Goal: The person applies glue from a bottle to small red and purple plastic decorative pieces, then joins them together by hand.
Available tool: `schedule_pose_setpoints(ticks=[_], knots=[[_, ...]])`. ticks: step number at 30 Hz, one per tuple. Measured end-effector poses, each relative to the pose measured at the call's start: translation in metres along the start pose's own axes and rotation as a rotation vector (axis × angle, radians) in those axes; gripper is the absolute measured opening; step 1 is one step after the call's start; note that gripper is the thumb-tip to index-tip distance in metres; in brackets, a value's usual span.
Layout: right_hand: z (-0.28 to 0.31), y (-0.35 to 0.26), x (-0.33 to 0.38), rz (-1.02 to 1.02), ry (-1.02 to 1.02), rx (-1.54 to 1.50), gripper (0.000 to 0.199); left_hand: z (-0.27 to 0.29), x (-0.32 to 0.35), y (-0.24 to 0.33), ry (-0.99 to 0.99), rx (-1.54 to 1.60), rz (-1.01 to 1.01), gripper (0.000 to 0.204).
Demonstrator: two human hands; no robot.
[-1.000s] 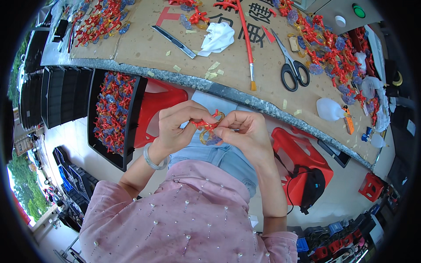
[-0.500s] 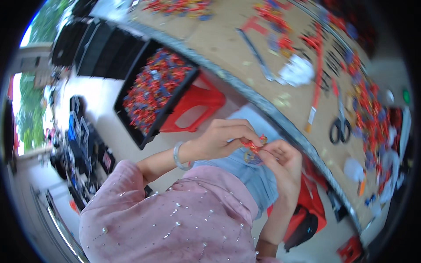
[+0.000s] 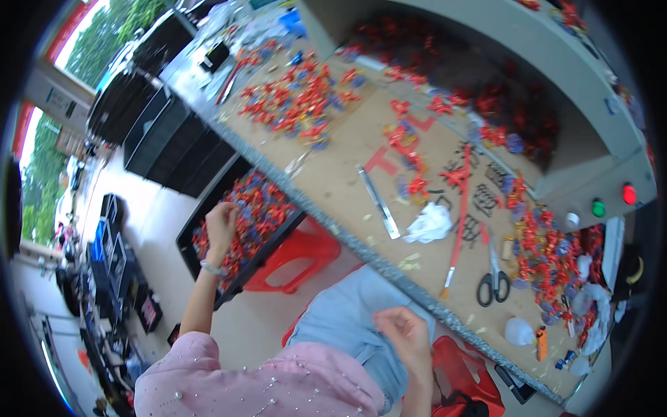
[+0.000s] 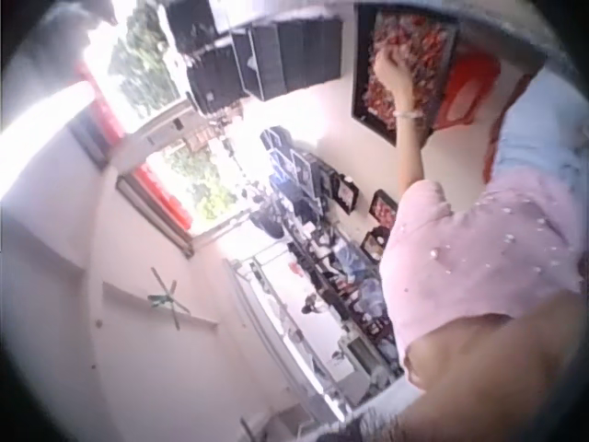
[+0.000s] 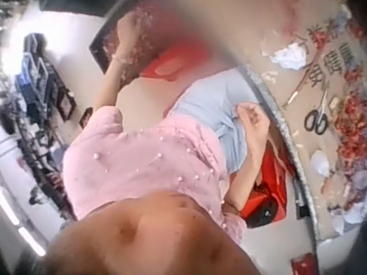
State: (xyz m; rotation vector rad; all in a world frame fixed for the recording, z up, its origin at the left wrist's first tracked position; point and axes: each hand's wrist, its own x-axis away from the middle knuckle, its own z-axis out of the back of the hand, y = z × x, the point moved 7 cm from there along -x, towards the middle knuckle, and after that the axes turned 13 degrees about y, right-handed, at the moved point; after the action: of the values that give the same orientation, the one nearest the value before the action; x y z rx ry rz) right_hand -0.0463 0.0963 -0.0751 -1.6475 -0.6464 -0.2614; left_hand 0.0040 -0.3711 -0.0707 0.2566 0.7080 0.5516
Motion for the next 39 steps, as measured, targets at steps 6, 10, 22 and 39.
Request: schedule_pose_setpoints(ticks=[6, 10, 22, 39], knots=[[0.013, 0.0, 0.001, 0.005, 0.012, -0.036, 0.011, 0.014, -0.103, 0.183, 0.154, 0.321, -0.268, 0.003], [0.006, 0.013, -0.001, -0.025, -0.009, 0.002, 0.011, -0.042, -0.144, 0.292, 0.016, 0.473, -0.624, 0.01], [0.007, 0.018, 0.007, -0.055, 0.017, -0.096, 0.014, -0.297, -0.229, 0.497, -0.053, -0.043, -0.798, 0.031], [0.012, 0.015, 0.019, 0.034, 0.031, -0.006, 0.014, -0.192, -0.221, 0.472, 0.013, 0.823, -0.473, 0.015]])
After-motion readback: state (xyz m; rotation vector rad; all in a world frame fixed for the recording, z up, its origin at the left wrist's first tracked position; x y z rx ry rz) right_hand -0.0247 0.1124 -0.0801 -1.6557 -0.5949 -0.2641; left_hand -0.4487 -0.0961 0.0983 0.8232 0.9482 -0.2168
